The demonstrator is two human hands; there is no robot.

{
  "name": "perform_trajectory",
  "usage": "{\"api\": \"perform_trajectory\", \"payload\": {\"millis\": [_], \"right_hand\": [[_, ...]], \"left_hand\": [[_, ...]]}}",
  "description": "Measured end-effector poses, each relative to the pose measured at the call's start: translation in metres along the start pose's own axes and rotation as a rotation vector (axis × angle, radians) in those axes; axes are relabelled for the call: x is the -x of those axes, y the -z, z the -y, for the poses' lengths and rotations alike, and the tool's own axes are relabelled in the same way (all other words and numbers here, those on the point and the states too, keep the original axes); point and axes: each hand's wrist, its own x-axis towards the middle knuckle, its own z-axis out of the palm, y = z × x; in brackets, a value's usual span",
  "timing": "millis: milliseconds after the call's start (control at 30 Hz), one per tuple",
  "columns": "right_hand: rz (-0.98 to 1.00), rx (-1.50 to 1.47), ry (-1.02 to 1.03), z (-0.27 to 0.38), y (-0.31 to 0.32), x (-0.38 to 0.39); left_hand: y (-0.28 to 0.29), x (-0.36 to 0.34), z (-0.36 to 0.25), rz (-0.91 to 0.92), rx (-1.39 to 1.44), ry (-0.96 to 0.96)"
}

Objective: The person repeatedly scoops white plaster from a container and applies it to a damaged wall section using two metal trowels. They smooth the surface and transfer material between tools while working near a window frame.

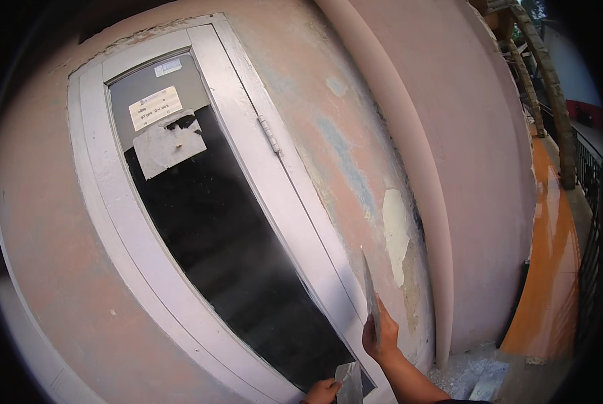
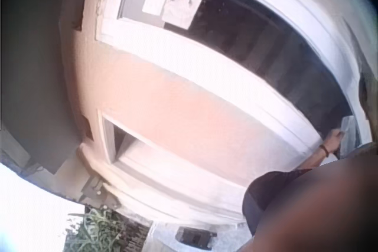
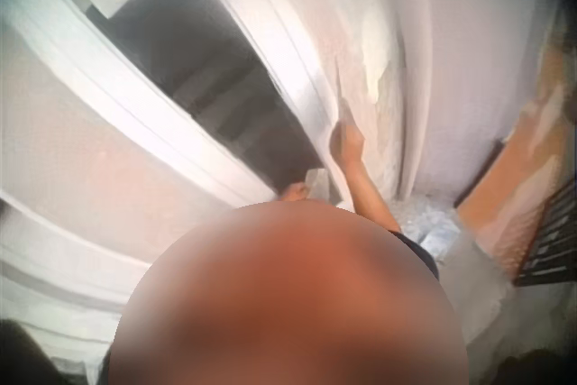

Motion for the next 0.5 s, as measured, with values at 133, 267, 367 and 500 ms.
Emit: {"api": "perform_trajectory", "payload": {"millis": [133, 267, 367, 500], "right_hand": [[-0.292, 0.195, -0.226, -0.052, 0.070, 0.015], [0.021, 0.295, -0.750, -0.169, 0.224, 0.136], [-0.659, -0.195, -1.871, -0.213, 0.356, 0.274], [-0.833, 0.132, -1.841, -0.157, 0.500, 0.381]], "left_hand": [[-0.002, -0.012, 0.006, -0.063, 0.594, -0.124], [-0.024, -0.008, 0.017, -0.093, 1.123, 0.029], [-0.063, 0.005, 0.023, -0.159, 1.162, 0.113], [-0.129, 0.022, 0.020, -0.094, 1.168, 0.234]]}}
